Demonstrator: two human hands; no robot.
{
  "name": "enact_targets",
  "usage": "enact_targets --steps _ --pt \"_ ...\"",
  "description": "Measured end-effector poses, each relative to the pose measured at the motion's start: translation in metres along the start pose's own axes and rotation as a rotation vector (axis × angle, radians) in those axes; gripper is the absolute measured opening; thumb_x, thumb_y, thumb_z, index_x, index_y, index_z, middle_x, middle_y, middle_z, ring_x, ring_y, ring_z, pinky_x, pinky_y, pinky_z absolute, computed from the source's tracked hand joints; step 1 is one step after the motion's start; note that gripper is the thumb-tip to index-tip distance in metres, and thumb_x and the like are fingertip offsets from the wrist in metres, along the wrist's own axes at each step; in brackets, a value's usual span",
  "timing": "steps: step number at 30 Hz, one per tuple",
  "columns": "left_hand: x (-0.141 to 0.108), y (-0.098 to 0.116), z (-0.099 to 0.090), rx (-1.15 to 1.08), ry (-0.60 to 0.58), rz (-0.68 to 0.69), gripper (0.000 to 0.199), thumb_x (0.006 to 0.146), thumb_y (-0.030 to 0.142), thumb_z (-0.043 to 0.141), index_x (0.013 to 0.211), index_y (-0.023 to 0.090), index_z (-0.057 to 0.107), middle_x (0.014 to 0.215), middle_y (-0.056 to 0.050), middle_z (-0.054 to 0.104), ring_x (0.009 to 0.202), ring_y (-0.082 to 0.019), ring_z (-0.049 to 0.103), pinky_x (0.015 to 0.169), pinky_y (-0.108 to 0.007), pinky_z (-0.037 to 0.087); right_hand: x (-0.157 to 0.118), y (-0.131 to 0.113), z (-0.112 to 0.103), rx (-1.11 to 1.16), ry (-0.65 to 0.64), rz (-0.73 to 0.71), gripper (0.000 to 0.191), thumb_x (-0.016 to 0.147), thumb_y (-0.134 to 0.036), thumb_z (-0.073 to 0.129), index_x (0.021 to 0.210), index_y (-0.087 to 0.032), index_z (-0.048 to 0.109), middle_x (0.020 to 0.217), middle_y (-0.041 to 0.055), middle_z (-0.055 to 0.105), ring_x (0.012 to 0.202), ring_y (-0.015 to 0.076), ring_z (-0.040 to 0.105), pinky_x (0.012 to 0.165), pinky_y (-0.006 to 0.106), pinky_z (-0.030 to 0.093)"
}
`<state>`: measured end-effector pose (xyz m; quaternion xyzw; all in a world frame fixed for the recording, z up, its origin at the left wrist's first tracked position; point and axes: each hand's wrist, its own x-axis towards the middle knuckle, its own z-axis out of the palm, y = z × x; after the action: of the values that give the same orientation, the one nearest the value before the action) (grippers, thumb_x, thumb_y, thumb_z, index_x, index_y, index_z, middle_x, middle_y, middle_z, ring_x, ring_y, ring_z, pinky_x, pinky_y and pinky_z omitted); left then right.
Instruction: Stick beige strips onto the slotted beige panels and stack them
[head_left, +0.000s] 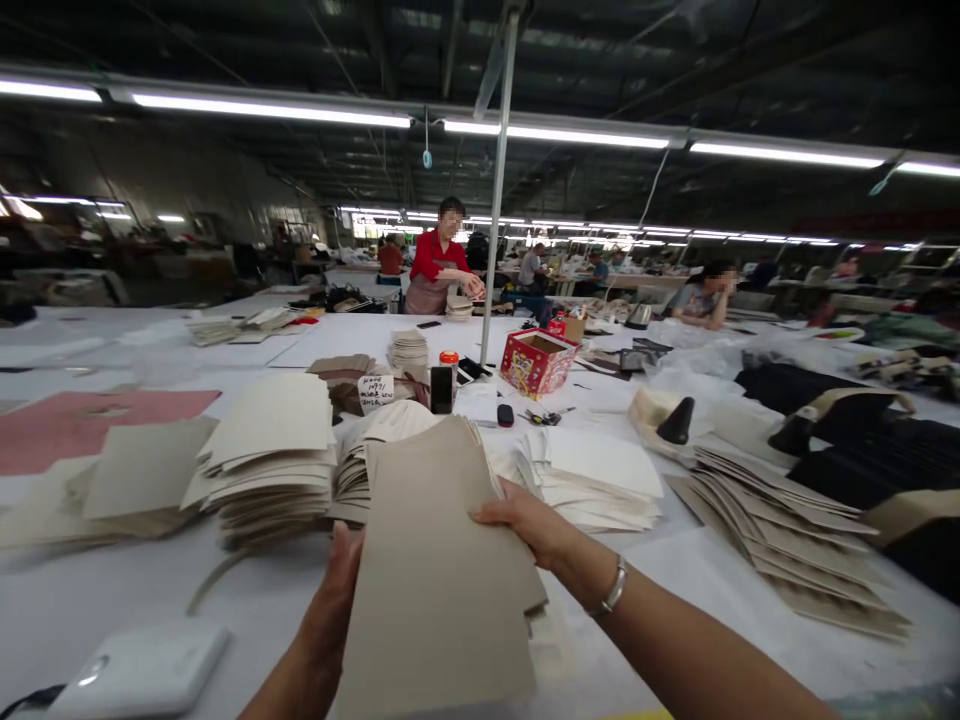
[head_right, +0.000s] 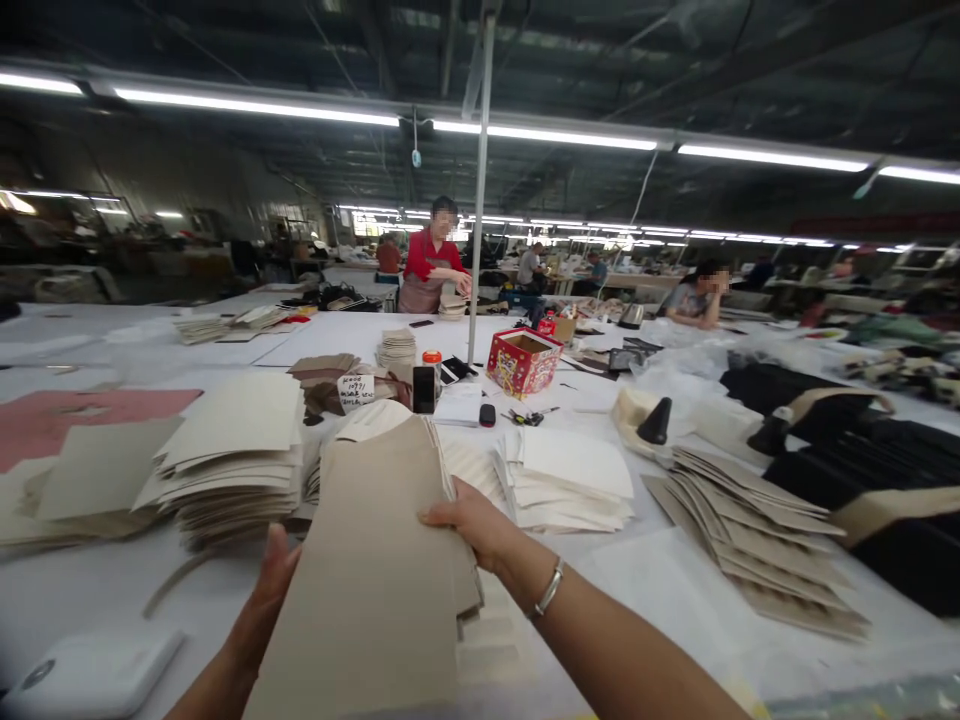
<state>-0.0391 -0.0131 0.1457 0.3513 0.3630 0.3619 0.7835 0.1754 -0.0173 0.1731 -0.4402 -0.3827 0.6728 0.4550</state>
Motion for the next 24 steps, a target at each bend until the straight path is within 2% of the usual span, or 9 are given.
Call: enact_targets --steps 2,4,6,10,13,15,18,21,24 --pt "0.001 0.008 -0.001 -0.048 -0.014 -0.065 0.074 0.064 0.067 0.059 0.112 0.012 0.06 0.088 -0.014 0.068 0.082 -0.033 0.065 0.072 -0.044 0.051 0.012 -0.003 0.001 -0.036 0.015 0.022 0.06 0.051 -0.025 0.068 0.107 -0.015 0.049 0.084 0.0059 0.066 0.063 0.0194 0.061 0.054 0.029 0.05" --pt "0.007 0.015 0.001 -0.034 0.04 -0.065 0.064 0.063 0.048 0.07 0.113 0.01 0.057 0.089 -0.015 0.068 0.076 -0.03 0.066 0.07 -0.042 0.052 0.026 -0.007 0.004 -0.067 0.037 0.042 0.056 0.052 -0.025 0.065 0.106 -0.015 0.049 0.08 0.0044 0.065 0.061 0.0191 0.061 0.052 0.029 0.049" --pt "0.018 0.023 0.003 -0.011 0.129 -0.001 0.061 0.062 0.034 0.073 0.113 0.008 0.055 0.088 -0.015 0.068 0.071 -0.027 0.066 0.067 -0.038 0.052 0.04 -0.014 0.006 -0.066 0.02 0.034 0.052 0.056 -0.028 0.065 0.104 -0.015 0.05 0.078 0.0043 0.065 0.059 0.0178 0.06 0.052 0.028 0.048" --pt "0.04 0.041 0.001 -0.023 0.259 0.146 0.059 0.064 0.023 0.071 0.118 0.011 0.049 0.088 -0.012 0.068 0.067 -0.022 0.065 0.066 -0.034 0.052 0.055 -0.024 0.004 -0.007 -0.058 0.027 0.044 0.067 -0.042 0.065 0.099 -0.014 0.055 0.081 0.0056 0.065 0.059 0.0146 0.059 0.054 0.025 0.048" --pt "0.055 0.049 -0.001 -0.023 0.32 0.254 0.062 0.066 0.019 0.068 0.123 0.014 0.044 0.089 -0.01 0.068 0.068 -0.02 0.065 0.066 -0.033 0.052 0.057 -0.02 -0.001 -0.025 -0.124 0.049 0.046 0.066 -0.038 0.067 0.103 -0.015 0.055 0.087 0.0057 0.066 0.069 0.0161 0.062 0.062 0.026 0.049" --pt "0.062 0.05 0.0 -0.012 0.318 0.27 0.064 0.066 0.018 0.069 0.125 0.014 0.042 0.09 -0.01 0.067 0.068 -0.02 0.064 0.067 -0.032 0.052 0.057 -0.013 -0.004 -0.044 -0.097 0.066 0.05 0.063 -0.035 0.068 0.106 -0.014 0.054 0.088 0.0064 0.067 0.071 0.018 0.063 0.065 0.029 0.05" --pt "0.063 0.047 0.003 -0.018 0.236 0.233 0.066 0.069 0.027 0.07 0.127 0.016 0.041 0.097 -0.011 0.066 0.073 -0.021 0.065 0.068 -0.033 0.052 0.056 -0.004 -0.006 -0.048 0.008 0.05 0.053 0.059 -0.035 0.068 0.105 -0.013 0.053 0.087 0.0077 0.067 0.07 0.0203 0.063 0.065 0.033 0.05" --pt "0.054 0.042 0.004 -0.055 0.139 0.212 0.067 0.072 0.042 0.066 0.13 0.02 0.04 0.107 -0.012 0.064 0.083 -0.024 0.065 0.07 -0.034 0.051 0.053 0.001 -0.01 -0.006 0.0 -0.031 0.057 0.061 -0.04 0.069 0.108 -0.013 0.051 0.091 0.0086 0.066 0.077 0.0227 0.063 0.07 0.035 0.05" --pt "0.045 0.036 0.006 -0.044 0.15 0.12 0.069 0.066 0.041 0.071 0.126 0.018 0.044 0.106 -0.012 0.065 0.084 -0.025 0.065 0.067 -0.032 0.051 0.051 0.005 -0.016 -0.014 -0.017 -0.107 0.058 0.064 -0.043 0.069 0.109 -0.014 0.05 0.096 0.0093 0.066 0.083 0.0248 0.063 0.075 0.038 0.05"
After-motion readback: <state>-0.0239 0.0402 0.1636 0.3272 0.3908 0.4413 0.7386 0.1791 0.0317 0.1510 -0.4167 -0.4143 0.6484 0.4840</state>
